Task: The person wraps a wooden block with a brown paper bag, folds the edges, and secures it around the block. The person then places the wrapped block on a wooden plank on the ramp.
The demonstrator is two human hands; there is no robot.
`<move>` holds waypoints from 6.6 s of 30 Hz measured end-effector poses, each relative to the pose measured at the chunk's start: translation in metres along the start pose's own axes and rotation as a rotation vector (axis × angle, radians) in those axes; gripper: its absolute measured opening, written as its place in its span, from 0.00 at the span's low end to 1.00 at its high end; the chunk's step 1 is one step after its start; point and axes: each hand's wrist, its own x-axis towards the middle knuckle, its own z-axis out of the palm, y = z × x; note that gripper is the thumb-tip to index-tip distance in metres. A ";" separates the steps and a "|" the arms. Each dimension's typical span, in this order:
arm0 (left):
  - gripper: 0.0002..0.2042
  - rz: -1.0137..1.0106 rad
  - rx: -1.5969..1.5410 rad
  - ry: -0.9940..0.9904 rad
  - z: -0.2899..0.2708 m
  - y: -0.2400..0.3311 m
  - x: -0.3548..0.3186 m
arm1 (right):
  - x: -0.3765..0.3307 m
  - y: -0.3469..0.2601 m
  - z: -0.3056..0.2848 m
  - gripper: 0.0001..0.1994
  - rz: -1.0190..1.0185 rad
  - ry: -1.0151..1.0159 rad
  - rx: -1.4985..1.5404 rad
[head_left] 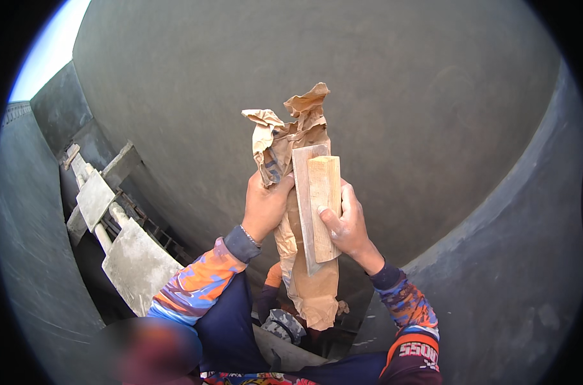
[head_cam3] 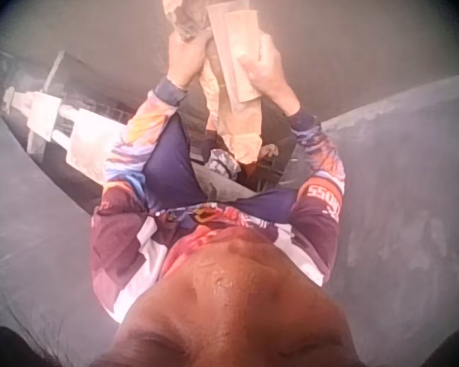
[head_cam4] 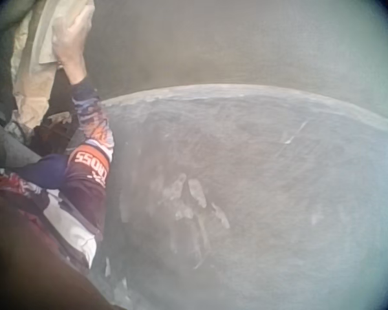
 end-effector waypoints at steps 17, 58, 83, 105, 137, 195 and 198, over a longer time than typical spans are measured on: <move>0.19 -0.184 -0.217 0.087 0.007 -0.004 0.006 | -0.011 0.000 -0.021 0.30 -0.113 -0.071 -0.199; 0.11 -0.023 -0.022 0.160 0.008 -0.020 0.008 | -0.011 0.025 0.002 0.24 -0.154 0.169 -0.295; 0.10 -0.103 -0.111 0.125 0.000 -0.029 0.008 | 0.006 0.018 0.015 0.43 0.066 0.171 -0.277; 0.11 0.001 0.339 0.051 0.013 -0.013 0.017 | 0.009 0.025 0.079 0.40 -0.069 0.451 -0.244; 0.30 -0.178 0.117 -0.155 -0.016 -0.023 0.005 | -0.002 0.039 0.094 0.27 -0.136 0.325 0.198; 0.22 -0.162 0.163 0.044 -0.032 -0.046 0.004 | 0.003 0.063 0.141 0.53 -0.120 0.263 -0.041; 0.21 -0.121 0.197 0.004 -0.031 -0.044 0.003 | 0.004 0.066 0.144 0.51 -0.115 0.305 0.006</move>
